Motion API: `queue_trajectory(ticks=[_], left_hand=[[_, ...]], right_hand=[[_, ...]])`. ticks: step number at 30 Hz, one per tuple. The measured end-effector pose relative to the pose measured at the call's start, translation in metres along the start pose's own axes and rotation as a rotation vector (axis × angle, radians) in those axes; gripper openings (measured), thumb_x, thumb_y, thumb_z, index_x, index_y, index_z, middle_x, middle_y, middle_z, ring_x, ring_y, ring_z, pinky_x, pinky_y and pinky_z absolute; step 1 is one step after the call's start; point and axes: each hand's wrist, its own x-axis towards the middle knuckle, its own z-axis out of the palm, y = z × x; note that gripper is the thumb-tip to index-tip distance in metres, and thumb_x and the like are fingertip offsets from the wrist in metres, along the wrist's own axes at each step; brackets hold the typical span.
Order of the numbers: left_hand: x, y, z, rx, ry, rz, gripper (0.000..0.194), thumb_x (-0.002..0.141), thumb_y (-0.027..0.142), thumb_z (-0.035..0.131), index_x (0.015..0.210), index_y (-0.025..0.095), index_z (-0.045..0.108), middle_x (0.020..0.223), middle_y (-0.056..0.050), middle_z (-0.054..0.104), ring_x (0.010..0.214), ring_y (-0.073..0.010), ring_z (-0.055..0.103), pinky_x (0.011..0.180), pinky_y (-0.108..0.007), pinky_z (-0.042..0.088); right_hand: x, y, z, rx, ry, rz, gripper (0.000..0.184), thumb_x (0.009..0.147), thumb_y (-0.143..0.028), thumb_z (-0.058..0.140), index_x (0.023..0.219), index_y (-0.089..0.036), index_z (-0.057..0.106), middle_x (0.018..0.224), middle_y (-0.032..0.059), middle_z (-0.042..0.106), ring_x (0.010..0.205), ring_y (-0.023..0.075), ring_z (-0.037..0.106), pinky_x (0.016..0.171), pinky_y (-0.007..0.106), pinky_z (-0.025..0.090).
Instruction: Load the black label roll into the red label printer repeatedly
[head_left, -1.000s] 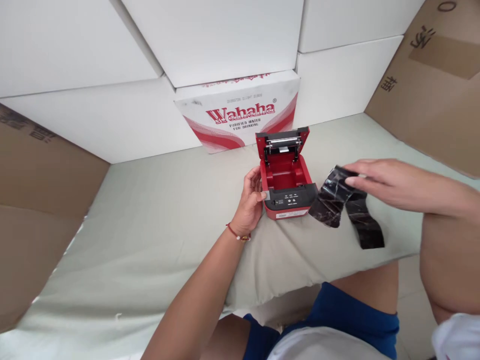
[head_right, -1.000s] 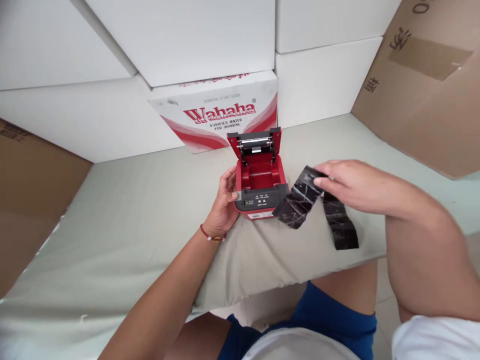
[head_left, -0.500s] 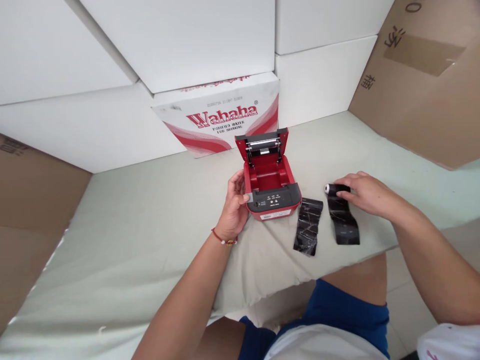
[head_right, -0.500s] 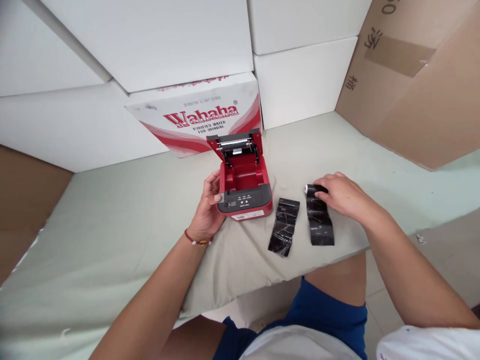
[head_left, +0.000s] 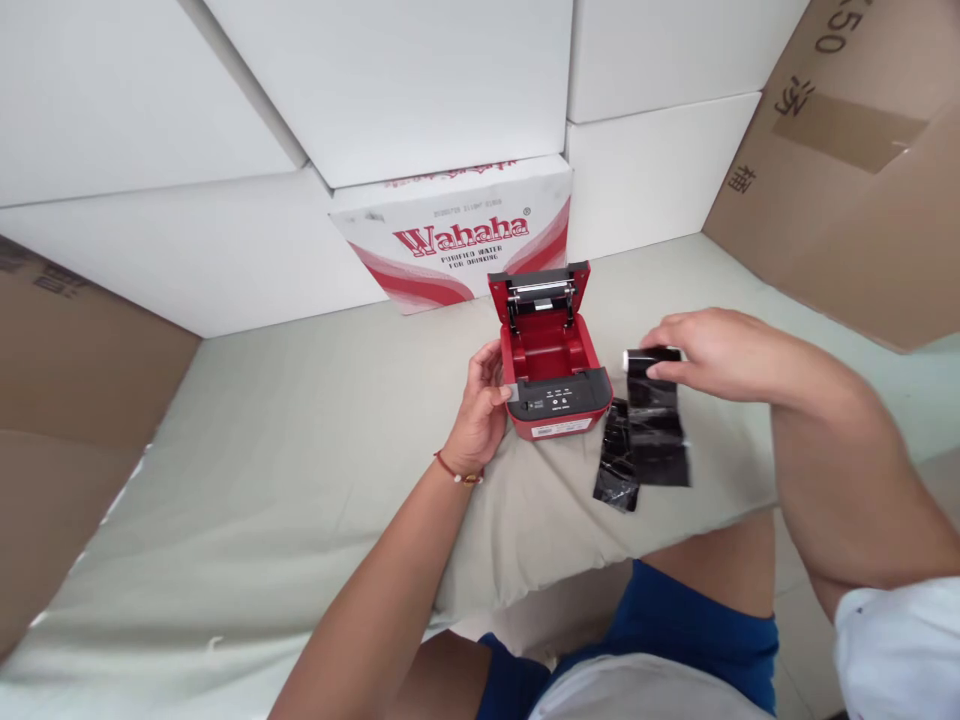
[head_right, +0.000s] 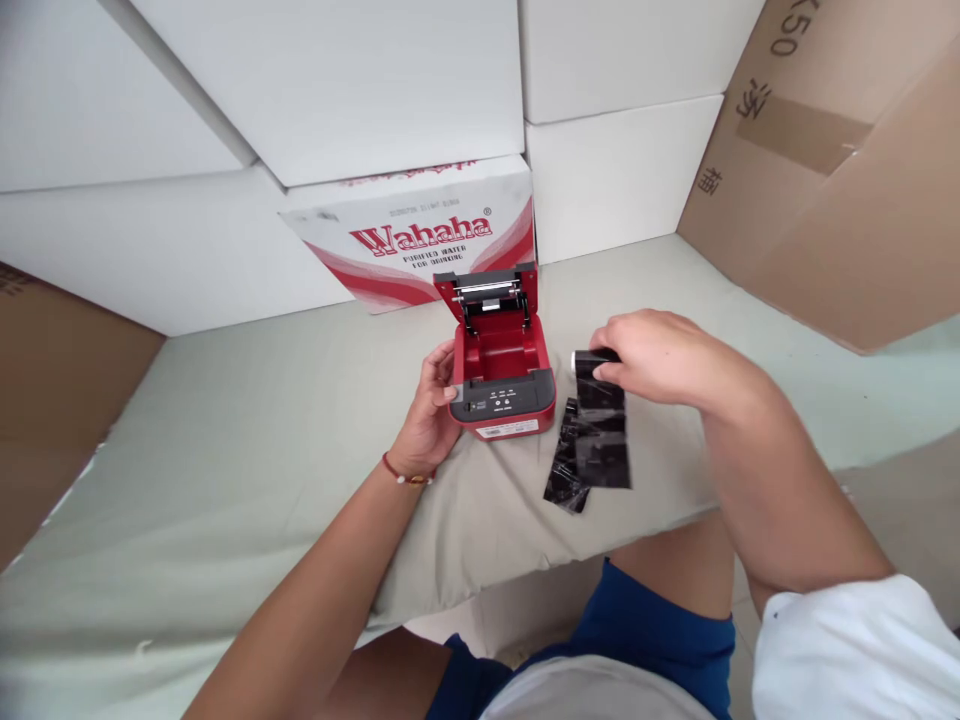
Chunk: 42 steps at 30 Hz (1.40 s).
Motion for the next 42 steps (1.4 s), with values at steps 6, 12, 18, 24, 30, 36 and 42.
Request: queue_trajectory(ticks=[6, 12, 18, 24, 30, 36, 42], left_hand=[[0.001, -0.001, 0.001, -0.015, -0.012, 0.011, 0.063, 0.073, 0.038, 0.086, 0.133, 0.033, 0.066, 0.156, -0.003, 0.059, 0.155, -0.0301, 0.044, 0.131, -0.048, 0.034], [0.002, -0.001, 0.002, -0.023, -0.026, 0.015, 0.064, 0.074, 0.038, 0.086, 0.134, 0.032, 0.065, 0.159, -0.004, 0.057, 0.156, -0.0302, 0.042, 0.130, -0.048, 0.035], [0.001, -0.003, 0.000, -0.029, -0.038, 0.023, 0.060, 0.076, 0.037, 0.086, 0.132, 0.032, 0.064, 0.157, -0.003, 0.058, 0.155, -0.0291, 0.044, 0.129, -0.048, 0.035], [0.000, -0.004, -0.001, -0.014, -0.020, 0.024, 0.059, 0.076, 0.035, 0.084, 0.132, 0.031, 0.065, 0.156, -0.004, 0.059, 0.155, -0.0292, 0.044, 0.127, -0.047, 0.037], [0.000, -0.004, -0.002, 0.008, -0.034, 0.035, 0.060, 0.077, 0.037, 0.084, 0.134, 0.031, 0.064, 0.157, -0.004, 0.058, 0.157, -0.0296, 0.041, 0.129, -0.047, 0.034], [-0.002, -0.002, -0.001, 0.012, -0.014, 0.019, 0.058, 0.077, 0.036, 0.083, 0.132, 0.031, 0.065, 0.157, -0.004, 0.058, 0.157, -0.0301, 0.042, 0.129, -0.048, 0.036], [-0.006, 0.001, 0.001, 0.089, 0.032, 0.064, 0.051, 0.082, 0.046, 0.081, 0.129, 0.032, 0.065, 0.149, -0.005, 0.061, 0.150, -0.0301, 0.048, 0.126, -0.049, 0.037]], right_hand=[[0.015, -0.011, 0.009, 0.139, -0.078, -0.039, 0.039, 0.094, -0.048, 0.058, 0.118, -0.027, 0.081, 0.112, 0.0086, 0.079, 0.096, 0.0282, 0.073, 0.083, 0.039, 0.053], [-0.006, -0.023, -0.037, 0.310, 0.028, -0.155, 0.056, 0.092, -0.068, 0.064, 0.130, -0.030, 0.080, 0.113, 0.0085, 0.076, 0.077, 0.0212, 0.067, 0.068, 0.034, 0.052], [0.052, -0.068, -0.011, 0.149, 0.070, -0.176, 0.035, 0.094, -0.029, 0.067, 0.126, -0.028, 0.081, 0.106, 0.0031, 0.083, 0.086, 0.0218, 0.073, 0.078, 0.033, 0.053], [0.094, -0.091, 0.017, -0.080, 0.023, 0.011, 0.038, 0.096, -0.026, 0.067, 0.132, -0.026, 0.079, 0.120, 0.0126, 0.082, 0.107, 0.0345, 0.075, 0.081, 0.041, 0.054], [0.109, -0.098, 0.025, -0.124, -0.014, 0.065, 0.031, 0.095, -0.021, 0.069, 0.124, -0.020, 0.080, 0.119, 0.0196, 0.080, 0.108, 0.0387, 0.075, 0.081, 0.043, 0.055], [0.079, -0.090, 0.021, 0.145, 0.119, -0.122, 0.031, 0.101, -0.021, 0.061, 0.128, -0.022, 0.077, 0.110, 0.0088, 0.082, 0.097, 0.0262, 0.075, 0.083, 0.037, 0.054], [0.003, -0.086, 0.046, 0.279, 0.400, -0.531, 0.027, 0.107, -0.021, 0.053, 0.114, -0.021, 0.079, 0.111, 0.0124, 0.078, 0.098, 0.0264, 0.068, 0.086, 0.043, 0.059]])
